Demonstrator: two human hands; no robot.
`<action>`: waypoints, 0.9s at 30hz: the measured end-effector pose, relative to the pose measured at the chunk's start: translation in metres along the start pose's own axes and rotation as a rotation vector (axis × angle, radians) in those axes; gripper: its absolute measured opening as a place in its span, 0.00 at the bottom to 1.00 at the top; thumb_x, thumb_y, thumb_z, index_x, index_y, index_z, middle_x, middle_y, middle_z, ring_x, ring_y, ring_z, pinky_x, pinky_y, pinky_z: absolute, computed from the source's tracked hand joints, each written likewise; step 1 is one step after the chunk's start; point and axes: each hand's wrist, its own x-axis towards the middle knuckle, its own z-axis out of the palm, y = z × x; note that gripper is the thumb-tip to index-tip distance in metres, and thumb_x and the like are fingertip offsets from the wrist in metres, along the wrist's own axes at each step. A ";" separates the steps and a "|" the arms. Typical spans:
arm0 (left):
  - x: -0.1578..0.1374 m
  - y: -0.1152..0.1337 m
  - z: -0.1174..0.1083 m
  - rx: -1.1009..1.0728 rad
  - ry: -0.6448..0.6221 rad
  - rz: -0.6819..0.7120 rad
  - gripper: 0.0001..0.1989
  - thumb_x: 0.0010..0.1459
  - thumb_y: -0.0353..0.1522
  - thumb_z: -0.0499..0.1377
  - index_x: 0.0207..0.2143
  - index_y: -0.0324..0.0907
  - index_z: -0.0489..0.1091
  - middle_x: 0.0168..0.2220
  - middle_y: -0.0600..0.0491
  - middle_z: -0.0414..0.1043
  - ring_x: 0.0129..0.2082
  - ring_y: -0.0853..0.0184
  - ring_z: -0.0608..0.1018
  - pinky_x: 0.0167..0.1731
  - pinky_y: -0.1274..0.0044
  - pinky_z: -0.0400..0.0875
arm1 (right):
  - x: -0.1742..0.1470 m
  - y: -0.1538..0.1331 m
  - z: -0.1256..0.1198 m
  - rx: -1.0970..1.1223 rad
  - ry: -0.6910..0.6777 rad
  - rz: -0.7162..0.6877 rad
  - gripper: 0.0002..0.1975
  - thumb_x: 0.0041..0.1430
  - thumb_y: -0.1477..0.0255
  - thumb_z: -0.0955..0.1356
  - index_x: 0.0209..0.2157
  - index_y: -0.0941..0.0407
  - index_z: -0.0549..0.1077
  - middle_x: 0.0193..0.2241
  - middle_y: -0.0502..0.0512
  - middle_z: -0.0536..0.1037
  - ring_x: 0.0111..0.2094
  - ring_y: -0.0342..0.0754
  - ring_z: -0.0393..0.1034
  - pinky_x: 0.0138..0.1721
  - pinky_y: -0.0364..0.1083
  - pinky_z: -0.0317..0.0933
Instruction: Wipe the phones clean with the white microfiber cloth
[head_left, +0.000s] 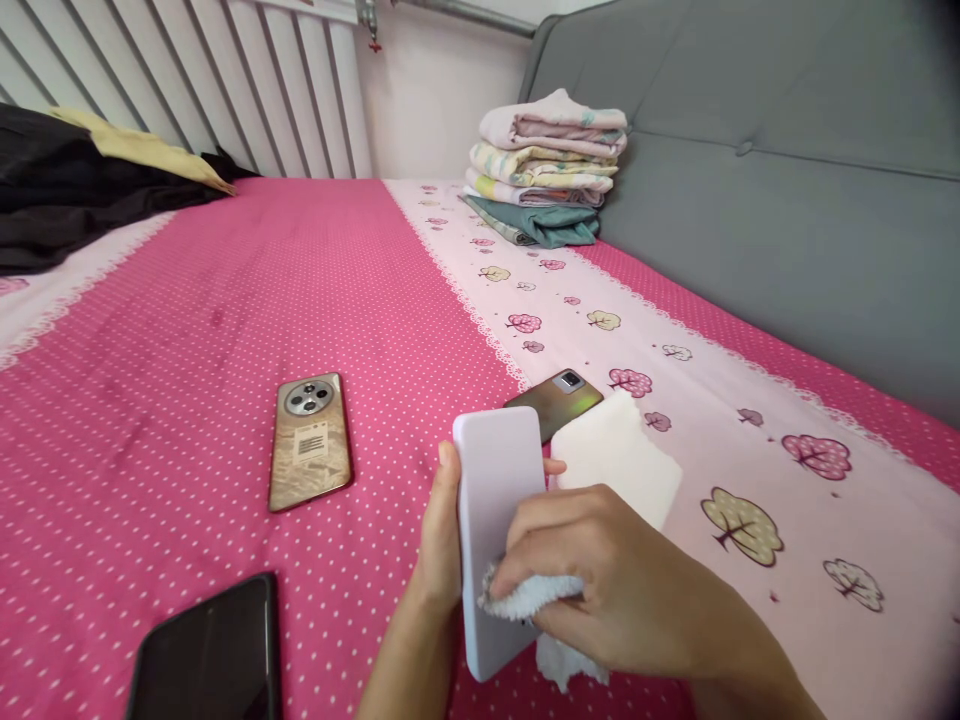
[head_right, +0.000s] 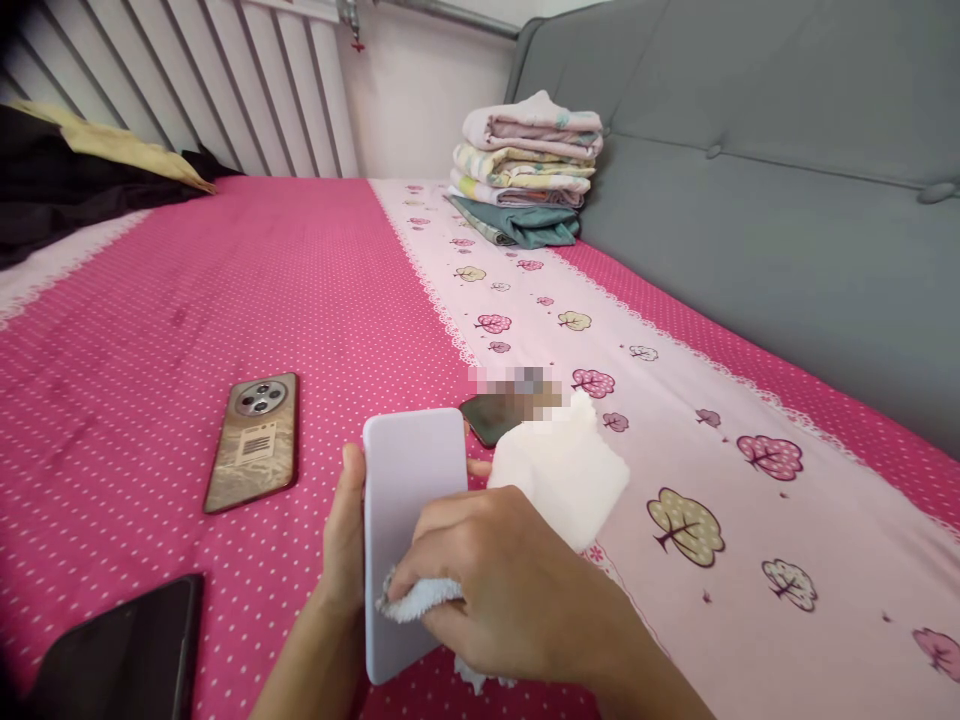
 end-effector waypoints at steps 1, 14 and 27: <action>0.000 0.000 0.000 0.001 0.009 -0.004 0.40 0.52 0.57 0.39 0.41 0.31 0.71 0.34 0.41 0.76 0.41 0.54 0.74 0.43 0.69 0.62 | 0.000 0.000 0.000 0.002 -0.002 -0.006 0.18 0.44 0.87 0.64 0.33 0.52 0.76 0.28 0.45 0.76 0.27 0.40 0.70 0.28 0.39 0.62; 0.000 -0.008 -0.001 0.042 -0.012 0.045 0.24 0.53 0.48 0.53 0.38 0.37 0.74 0.38 0.46 0.76 0.48 0.57 0.71 0.51 0.71 0.57 | 0.012 0.006 -0.004 -0.113 0.742 0.045 0.14 0.49 0.84 0.65 0.33 0.53 0.75 0.31 0.49 0.77 0.33 0.44 0.71 0.35 0.44 0.67; -0.003 0.002 0.002 -0.105 0.084 0.194 0.31 0.53 0.52 0.47 0.43 0.36 0.71 0.39 0.45 0.76 0.42 0.55 0.75 0.46 0.68 0.64 | 0.006 0.013 -0.006 -0.034 0.444 0.215 0.14 0.45 0.85 0.66 0.31 0.53 0.76 0.29 0.48 0.76 0.29 0.43 0.71 0.30 0.41 0.64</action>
